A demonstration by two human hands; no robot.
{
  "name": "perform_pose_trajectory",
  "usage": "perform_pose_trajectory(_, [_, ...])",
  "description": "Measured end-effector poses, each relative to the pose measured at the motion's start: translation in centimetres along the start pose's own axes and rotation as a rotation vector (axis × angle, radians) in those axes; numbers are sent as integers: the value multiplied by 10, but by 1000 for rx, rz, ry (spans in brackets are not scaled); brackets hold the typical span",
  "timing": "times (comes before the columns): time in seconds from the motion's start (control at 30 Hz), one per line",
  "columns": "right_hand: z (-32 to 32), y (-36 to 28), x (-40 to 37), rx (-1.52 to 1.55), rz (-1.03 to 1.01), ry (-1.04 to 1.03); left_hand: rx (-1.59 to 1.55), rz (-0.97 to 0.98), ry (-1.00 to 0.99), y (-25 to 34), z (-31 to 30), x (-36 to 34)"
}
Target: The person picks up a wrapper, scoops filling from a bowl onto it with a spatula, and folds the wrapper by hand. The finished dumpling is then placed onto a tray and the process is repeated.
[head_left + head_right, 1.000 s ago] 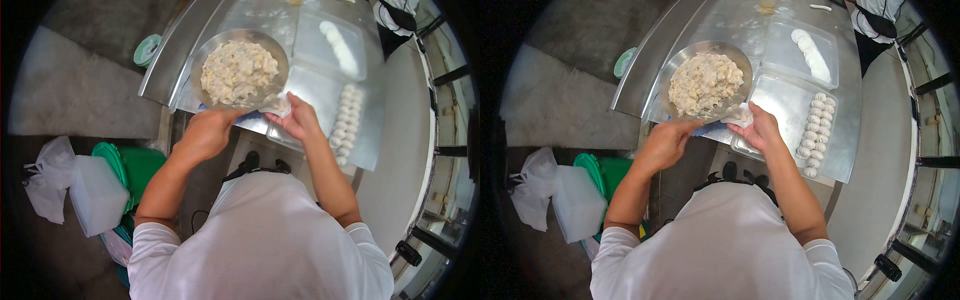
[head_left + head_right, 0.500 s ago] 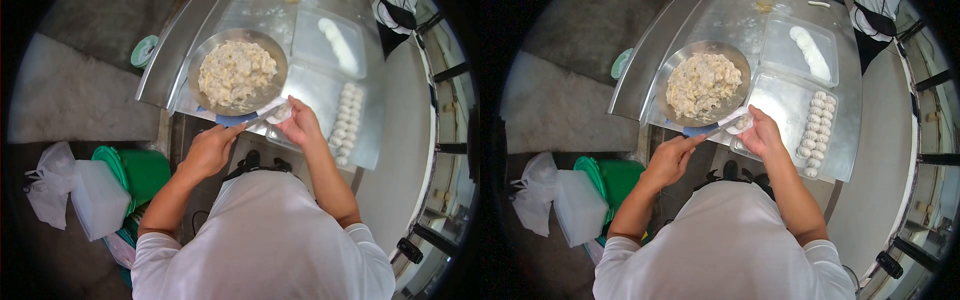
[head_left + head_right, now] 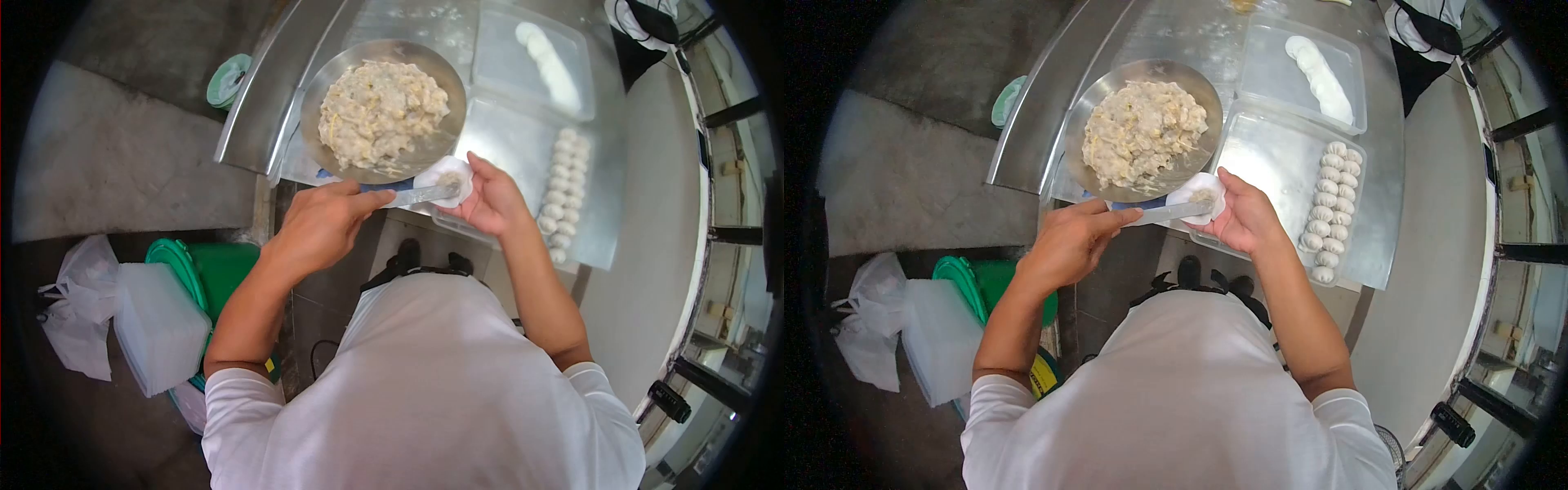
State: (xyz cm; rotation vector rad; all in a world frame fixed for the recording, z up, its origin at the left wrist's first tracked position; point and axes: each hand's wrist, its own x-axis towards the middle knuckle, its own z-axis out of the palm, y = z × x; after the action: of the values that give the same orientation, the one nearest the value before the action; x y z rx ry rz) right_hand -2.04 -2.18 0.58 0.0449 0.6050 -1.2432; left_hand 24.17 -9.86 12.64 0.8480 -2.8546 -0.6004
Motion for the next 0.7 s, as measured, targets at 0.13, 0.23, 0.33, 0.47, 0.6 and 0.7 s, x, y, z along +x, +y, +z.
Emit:
perform_pose_trajectory(0.13, [-4,8,3,-50,-69,117,10,-3,5,-17,-11,-3])
perform_pose_trajectory(0.23, [-11,11,10,-96,-95,172,142,-158,10,-33,-2,9])
perform_pose_trajectory(0.33, [-9,14,10,-107,-103,189,143,-185,-27,-43,24,20])
perform_pose_trajectory(0.47, [-5,11,4,-92,-115,197,146,-196,-149,-45,-8,13])
perform_pose_trajectory(0.6, [-9,11,4,-21,-90,131,193,-260,-170,-48,-11,3])
perform_pose_trajectory(0.7, [-5,13,5,-16,-64,109,154,-249,-125,-37,-1,-6])
